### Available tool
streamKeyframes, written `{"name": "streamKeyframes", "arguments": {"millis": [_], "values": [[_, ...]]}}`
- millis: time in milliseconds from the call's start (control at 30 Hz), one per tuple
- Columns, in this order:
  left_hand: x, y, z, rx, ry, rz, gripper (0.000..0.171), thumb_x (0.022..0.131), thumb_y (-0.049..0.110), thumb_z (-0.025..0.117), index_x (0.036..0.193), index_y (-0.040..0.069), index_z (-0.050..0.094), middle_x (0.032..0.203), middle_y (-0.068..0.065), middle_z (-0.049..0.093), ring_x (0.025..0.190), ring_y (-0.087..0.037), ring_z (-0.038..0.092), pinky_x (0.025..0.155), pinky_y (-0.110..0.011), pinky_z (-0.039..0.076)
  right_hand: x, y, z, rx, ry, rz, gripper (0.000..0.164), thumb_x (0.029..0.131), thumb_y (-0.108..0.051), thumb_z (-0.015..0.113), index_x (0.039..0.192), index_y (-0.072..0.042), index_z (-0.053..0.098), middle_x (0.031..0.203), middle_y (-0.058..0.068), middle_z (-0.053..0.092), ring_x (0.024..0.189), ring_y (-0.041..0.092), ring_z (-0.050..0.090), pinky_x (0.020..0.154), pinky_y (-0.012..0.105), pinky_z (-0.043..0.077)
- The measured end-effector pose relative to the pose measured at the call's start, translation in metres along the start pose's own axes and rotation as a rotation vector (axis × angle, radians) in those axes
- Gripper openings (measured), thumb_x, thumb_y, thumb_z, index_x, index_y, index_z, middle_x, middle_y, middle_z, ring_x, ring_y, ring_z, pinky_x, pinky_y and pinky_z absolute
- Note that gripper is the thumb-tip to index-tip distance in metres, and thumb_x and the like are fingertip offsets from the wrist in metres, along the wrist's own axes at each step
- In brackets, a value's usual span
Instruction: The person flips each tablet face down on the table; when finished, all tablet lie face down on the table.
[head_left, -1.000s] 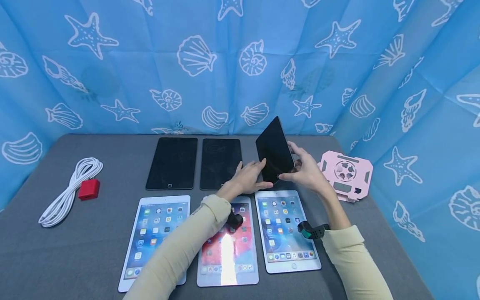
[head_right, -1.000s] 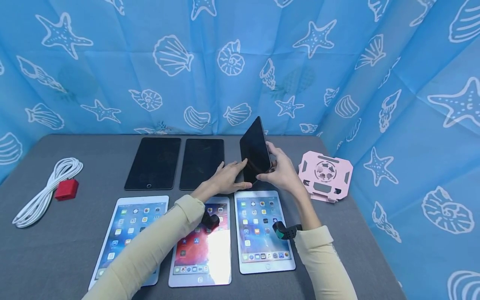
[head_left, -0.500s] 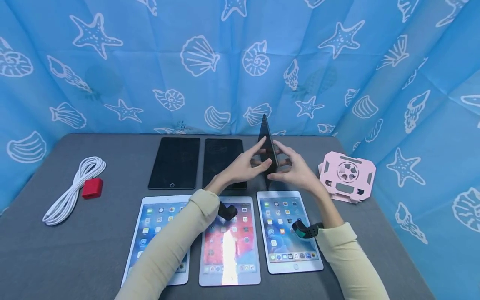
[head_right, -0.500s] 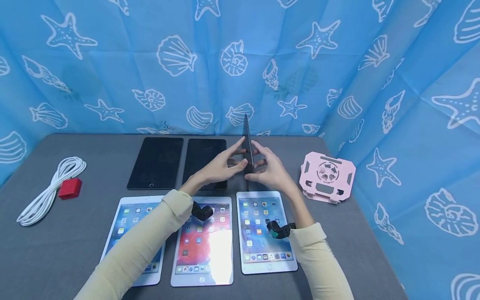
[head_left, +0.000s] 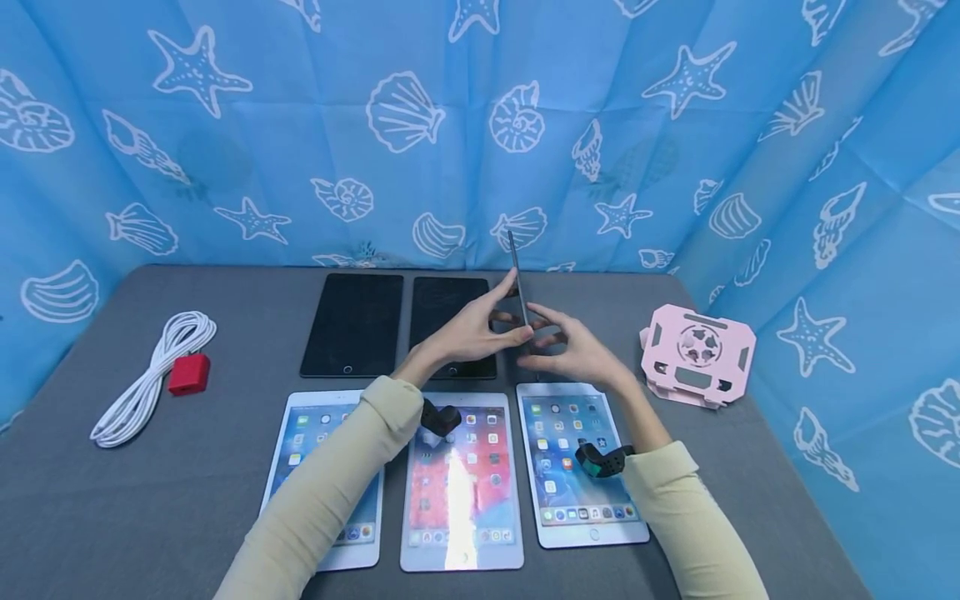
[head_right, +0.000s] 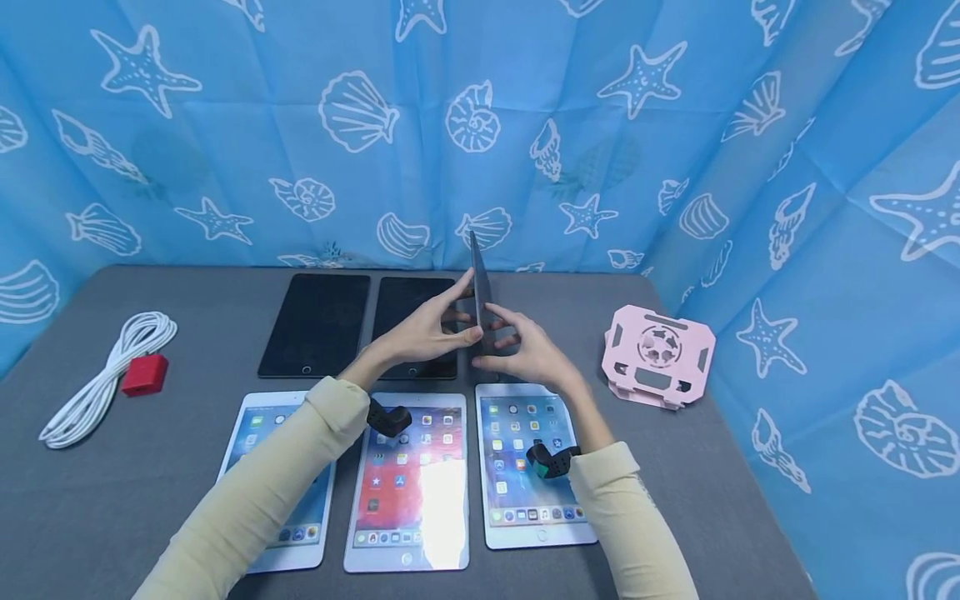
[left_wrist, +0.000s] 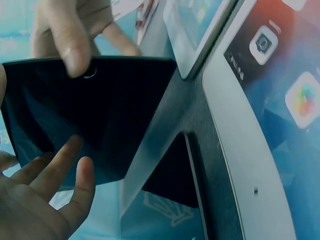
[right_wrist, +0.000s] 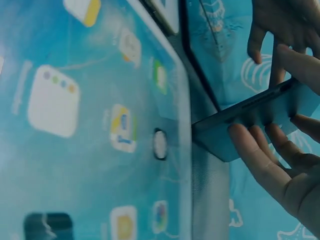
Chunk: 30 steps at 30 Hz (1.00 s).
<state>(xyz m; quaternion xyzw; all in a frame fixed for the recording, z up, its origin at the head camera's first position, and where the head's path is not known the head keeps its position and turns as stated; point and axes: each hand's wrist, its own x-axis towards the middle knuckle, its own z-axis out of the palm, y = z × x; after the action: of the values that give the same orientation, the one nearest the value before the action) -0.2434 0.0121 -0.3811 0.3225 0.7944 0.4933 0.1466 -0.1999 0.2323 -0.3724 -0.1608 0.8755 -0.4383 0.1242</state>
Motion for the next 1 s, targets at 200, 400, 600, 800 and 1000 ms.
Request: {"name": "streamKeyframes", "arguments": {"millis": [200, 400, 600, 800, 1000], "values": [[-0.007, -0.001, -0.009, 0.03, 0.0, -0.036, 0.098, 0.1, 0.032, 0.066, 0.166, 0.019, -0.005, 0.167, -0.018, 0.028, 0.139, -0.037, 0.054, 0.103, -0.044, 0.055, 0.003, 0.008, 0.004, -0.011, -0.062, 0.078, 0.087, 0.093, -0.023, 0.076, 0.162, -0.009, 0.026, 0.154, 0.029, 0.041, 0.135, 0.052, 0.05, 0.099, 0.057, 0.054], [-0.013, -0.004, -0.016, 0.038, -0.022, -0.062, 0.101, 0.099, 0.029, 0.069, 0.165, 0.018, -0.007, 0.169, -0.02, 0.024, 0.142, -0.037, 0.051, 0.108, -0.048, 0.051, 0.004, 0.014, 0.004, -0.038, -0.112, 0.179, 0.091, 0.094, -0.032, 0.075, 0.163, -0.006, 0.022, 0.154, 0.029, 0.042, 0.137, 0.049, 0.05, 0.102, 0.054, 0.053], [-0.019, -0.005, -0.021, 0.012, -0.037, -0.097, 0.102, 0.098, 0.029, 0.07, 0.165, 0.018, -0.006, 0.17, -0.019, 0.021, 0.146, -0.037, 0.047, 0.113, -0.052, 0.045, 0.005, 0.015, 0.003, -0.055, -0.152, 0.218, 0.091, 0.096, -0.036, 0.072, 0.161, 0.004, 0.021, 0.152, 0.032, 0.043, 0.132, 0.046, 0.055, 0.1, 0.049, 0.055], [-0.021, -0.009, -0.023, 0.002, -0.05, -0.109, 0.104, 0.097, 0.029, 0.072, 0.165, 0.019, -0.005, 0.17, -0.018, 0.023, 0.145, -0.036, 0.046, 0.114, -0.052, 0.044, 0.005, 0.015, 0.003, -0.045, -0.165, 0.245, 0.089, 0.096, -0.035, 0.071, 0.16, 0.006, 0.023, 0.153, 0.034, 0.04, 0.127, 0.044, 0.058, 0.098, 0.046, 0.055], [-0.02, -0.013, -0.023, 0.025, -0.065, -0.102, 0.106, 0.095, 0.026, 0.074, 0.165, 0.014, -0.004, 0.162, -0.017, 0.038, 0.138, -0.034, 0.054, 0.111, -0.051, 0.047, 0.007, 0.018, 0.002, -0.067, -0.144, 0.301, 0.094, 0.093, -0.04, 0.074, 0.159, 0.004, 0.025, 0.155, 0.033, 0.039, 0.131, 0.045, 0.054, 0.106, 0.053, 0.05]]}}
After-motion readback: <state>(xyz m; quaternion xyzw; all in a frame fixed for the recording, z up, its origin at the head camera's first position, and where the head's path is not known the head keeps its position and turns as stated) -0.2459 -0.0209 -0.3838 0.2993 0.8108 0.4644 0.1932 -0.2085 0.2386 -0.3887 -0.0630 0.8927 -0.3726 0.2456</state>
